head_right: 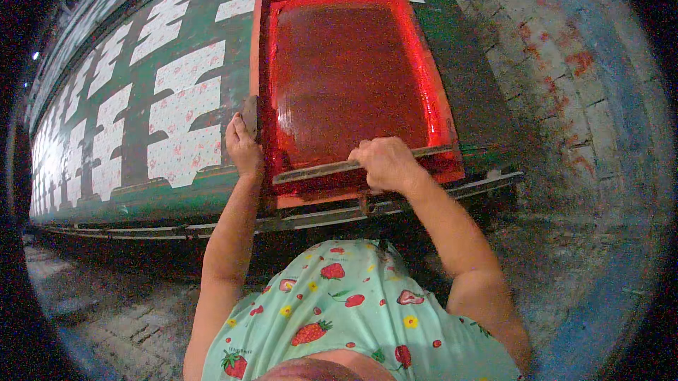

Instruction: The person holds a red screen-printing frame and repeatedly uses a squeegee to pull red ink across the mesh onto a long green surface with white stenciled shapes. The person moves along the surface, repositioning the frame and repeating the squeegee strokes to apply ink over multiple sections.

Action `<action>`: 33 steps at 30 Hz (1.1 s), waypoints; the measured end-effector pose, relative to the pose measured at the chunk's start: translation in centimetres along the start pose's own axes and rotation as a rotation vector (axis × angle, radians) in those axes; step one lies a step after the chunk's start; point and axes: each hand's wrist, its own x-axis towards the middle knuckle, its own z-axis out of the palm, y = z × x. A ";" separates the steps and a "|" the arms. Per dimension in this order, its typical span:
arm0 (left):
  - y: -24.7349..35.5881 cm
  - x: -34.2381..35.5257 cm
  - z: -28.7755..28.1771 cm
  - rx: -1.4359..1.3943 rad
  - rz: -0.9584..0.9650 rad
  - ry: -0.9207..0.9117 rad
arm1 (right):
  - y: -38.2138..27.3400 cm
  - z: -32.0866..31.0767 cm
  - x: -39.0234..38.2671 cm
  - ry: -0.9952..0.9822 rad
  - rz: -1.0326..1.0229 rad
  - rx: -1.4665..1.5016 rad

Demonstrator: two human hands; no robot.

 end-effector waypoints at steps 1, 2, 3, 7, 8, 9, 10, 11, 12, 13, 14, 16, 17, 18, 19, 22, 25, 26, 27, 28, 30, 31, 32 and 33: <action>0.2 -0.1 0.1 0.003 0.013 0.007 | -0.6 0.5 -0.9 0.037 -0.001 -0.041; 0.3 -0.2 0.2 0.011 0.026 0.013 | -1.2 1.0 -1.7 0.043 0.021 -0.079; 0.4 -0.3 0.3 0.014 0.046 0.015 | -1.6 1.3 -2.6 0.085 -0.017 -0.080; 0.4 0.2 0.3 0.276 0.024 -0.009 | -2.2 2.5 -5.1 0.110 -0.068 -0.043; 0.4 0.4 0.2 0.317 0.014 -0.013 | -1.9 2.6 -5.6 0.131 -0.092 -0.015; 0.6 0.6 0.2 0.370 -0.018 -0.027 | -1.4 2.6 -6.1 0.228 -0.152 -0.006; 0.9 0.7 0.1 0.388 -0.009 -0.023 | -0.4 2.5 -6.6 0.237 -0.192 0.030; 1.4 0.8 0.0 0.418 -0.022 -0.029 | 0.7 2.4 -7.2 0.243 -0.234 0.082; 2.0 0.6 0.2 0.459 -0.083 -0.036 | 2.1 2.1 -7.9 0.210 -0.257 0.138; 2.7 0.3 0.4 0.456 -0.063 -0.027 | 3.8 1.7 -9.0 0.213 -0.276 0.191; 3.5 0.0 0.5 0.465 -0.091 -0.020 | 5.9 1.1 -9.9 0.284 -0.269 0.205; 4.9 -0.6 0.9 0.466 -0.155 -0.003 | 10.1 0.3 -12.3 0.403 -0.248 0.264; 5.3 -0.8 1.2 0.454 -0.186 0.006 | 12.4 0.0 -13.5 0.431 -0.199 0.293; 5.5 -0.6 1.3 0.477 -0.140 0.008 | 14.3 -0.1 -14.4 0.465 -0.132 0.320; 5.4 -0.3 1.5 0.513 -0.103 0.021 | 16.2 -0.2 -15.3 0.500 -0.066 0.340; 3.6 0.4 1.0 0.583 -0.109 0.018 | 20.5 0.5 -15.9 0.551 0.085 0.415; 1.5 1.5 0.4 0.605 -0.023 0.019 | 23.3 2.1 -14.2 0.548 0.161 0.504; 1.1 1.7 0.2 0.636 -0.031 0.017 | 24.0 2.7 -13.1 0.592 0.137 0.526; 0.9 1.7 0.0 0.581 -0.015 0.001 | 24.5 3.3 -11.8 0.634 0.128 0.551; 0.9 1.7 -0.1 0.546 -0.028 -0.022 | 24.7 3.9 -10.8 0.675 0.136 0.600; 1.1 1.5 -0.1 0.521 -0.045 -0.030 | 24.9 5.0 -9.7 0.714 0.135 0.632; 1.3 1.2 -0.1 0.526 -0.049 -0.011 | 25.0 5.4 -9.2 0.711 0.146 0.640; 1.4 1.1 0.0 0.513 -0.062 -0.013 | 25.1 5.8 -9.0 0.751 0.176 0.733; 1.4 1.0 0.0 0.511 -0.042 -0.005 | 25.0 6.2 -8.7 0.770 0.215 0.813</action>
